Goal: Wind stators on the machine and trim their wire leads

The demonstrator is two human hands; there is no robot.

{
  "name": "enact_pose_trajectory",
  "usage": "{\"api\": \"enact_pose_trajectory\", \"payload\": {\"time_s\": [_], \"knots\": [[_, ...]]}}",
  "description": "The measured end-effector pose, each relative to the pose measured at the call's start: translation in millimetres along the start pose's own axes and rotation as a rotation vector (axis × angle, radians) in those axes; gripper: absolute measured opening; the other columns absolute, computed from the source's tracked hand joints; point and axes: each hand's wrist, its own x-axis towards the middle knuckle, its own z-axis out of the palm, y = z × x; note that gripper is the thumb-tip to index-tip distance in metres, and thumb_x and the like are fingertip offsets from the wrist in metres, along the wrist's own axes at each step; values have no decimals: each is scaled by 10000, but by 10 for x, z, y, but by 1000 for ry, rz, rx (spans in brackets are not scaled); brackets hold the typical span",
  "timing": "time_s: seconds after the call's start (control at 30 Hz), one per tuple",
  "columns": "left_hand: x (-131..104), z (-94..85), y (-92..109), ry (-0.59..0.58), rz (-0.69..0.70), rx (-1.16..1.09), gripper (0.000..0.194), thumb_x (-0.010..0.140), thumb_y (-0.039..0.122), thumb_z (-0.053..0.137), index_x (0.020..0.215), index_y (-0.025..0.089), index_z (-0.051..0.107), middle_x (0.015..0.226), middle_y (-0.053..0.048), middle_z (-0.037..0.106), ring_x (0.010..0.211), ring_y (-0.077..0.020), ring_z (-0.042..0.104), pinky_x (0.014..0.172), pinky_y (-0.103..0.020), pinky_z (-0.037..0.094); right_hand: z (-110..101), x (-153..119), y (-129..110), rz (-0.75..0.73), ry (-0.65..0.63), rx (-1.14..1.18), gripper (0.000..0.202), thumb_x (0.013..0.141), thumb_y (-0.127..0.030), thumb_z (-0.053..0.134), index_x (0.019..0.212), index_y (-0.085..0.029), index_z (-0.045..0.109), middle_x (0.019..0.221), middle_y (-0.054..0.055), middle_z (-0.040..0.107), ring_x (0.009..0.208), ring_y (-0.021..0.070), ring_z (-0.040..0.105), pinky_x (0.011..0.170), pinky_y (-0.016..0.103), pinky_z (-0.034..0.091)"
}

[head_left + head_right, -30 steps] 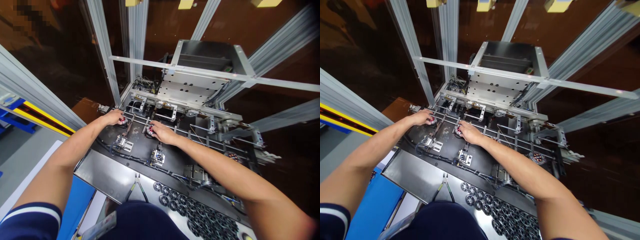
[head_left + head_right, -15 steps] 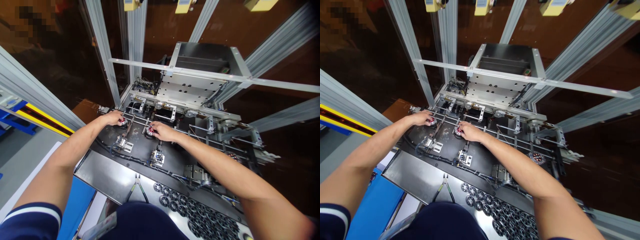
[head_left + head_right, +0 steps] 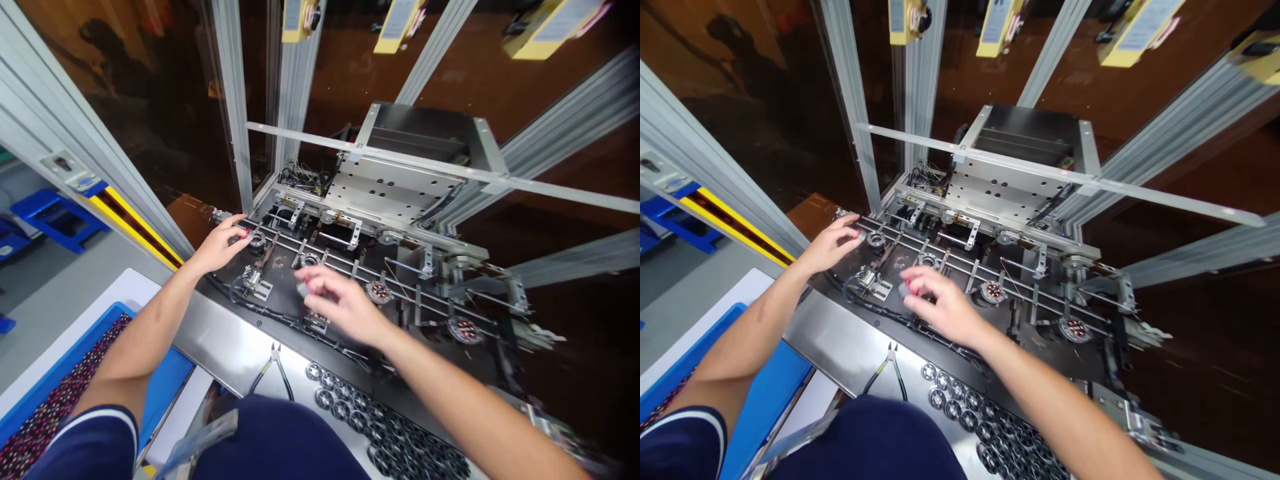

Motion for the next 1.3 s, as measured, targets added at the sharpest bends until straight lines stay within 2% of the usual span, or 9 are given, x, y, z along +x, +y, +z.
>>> {"api": "enact_pose_trajectory", "payload": {"time_s": [0.13,0.33,0.43,0.53,0.8,0.93,1.03,1.2,1.3], "knots": [[-1051,27,142,-28,-45,-115,317,995,392,395,1048,203,644,1543,-89,414,1372,-216,458,1126,-359,398,841,-582,-210,-168,-134,-111,109,959,-269,513,1031,-217,575,1271,137,592,1157,207,603,953,355,546],[-1910,861,83,-227,-188,-40,253,928,325,597,1127,174,642,1333,-107,593,1199,-255,582,1006,-499,488,2178,-608,216,-166,-270,-254,111,938,-214,581,1003,-139,631,1210,121,625,1101,243,616,923,432,544],[-2051,1175,85,-216,-264,64,325,928,330,602,1221,190,600,1317,-105,589,1145,-251,601,963,-495,513,2416,-436,291,-195,-238,-315,211,956,-282,593,1112,-144,621,1186,83,626,1062,214,622,905,427,545],[-2121,1258,103,-180,-283,129,334,929,330,599,1231,188,592,1318,-106,585,1132,-249,606,945,-484,525,2369,-397,277,-261,-180,-357,244,959,-305,586,1143,-146,610,1191,89,622,1059,218,622,896,426,545],[-1902,831,270,-69,-101,170,309,938,329,580,1221,208,601,1370,-109,560,1192,-257,580,988,-491,504,1726,-787,257,-473,-21,-378,313,863,-415,594,1057,-175,643,1229,196,648,1248,337,554,913,522,506],[-1298,480,670,-16,91,175,321,977,307,480,1257,191,586,1418,-144,536,1298,-266,520,1087,-470,436,1179,-1115,170,-361,88,-459,353,852,-450,591,1078,-185,645,1220,202,653,1241,342,561,922,548,507],[-612,317,1100,-46,277,195,339,983,337,463,1255,179,589,1380,-136,574,1301,-244,515,1125,-427,395,450,-1417,175,-198,125,-559,287,889,-362,562,1089,-179,659,1176,182,677,1146,297,621,936,481,523],[602,562,1803,-194,546,274,340,914,347,615,1206,172,608,1345,-108,577,1260,-287,529,1042,-546,434,-1027,-1785,536,230,147,-761,228,894,-297,574,963,-123,704,1002,199,708,898,321,685,808,469,559],[1079,951,2105,-291,635,326,353,907,344,628,1217,176,602,1347,-108,569,1212,-280,560,1006,-535,470,-1579,-1881,840,433,101,-808,150,844,-207,637,951,-137,717,991,150,719,907,292,692,834,418,561]]}}
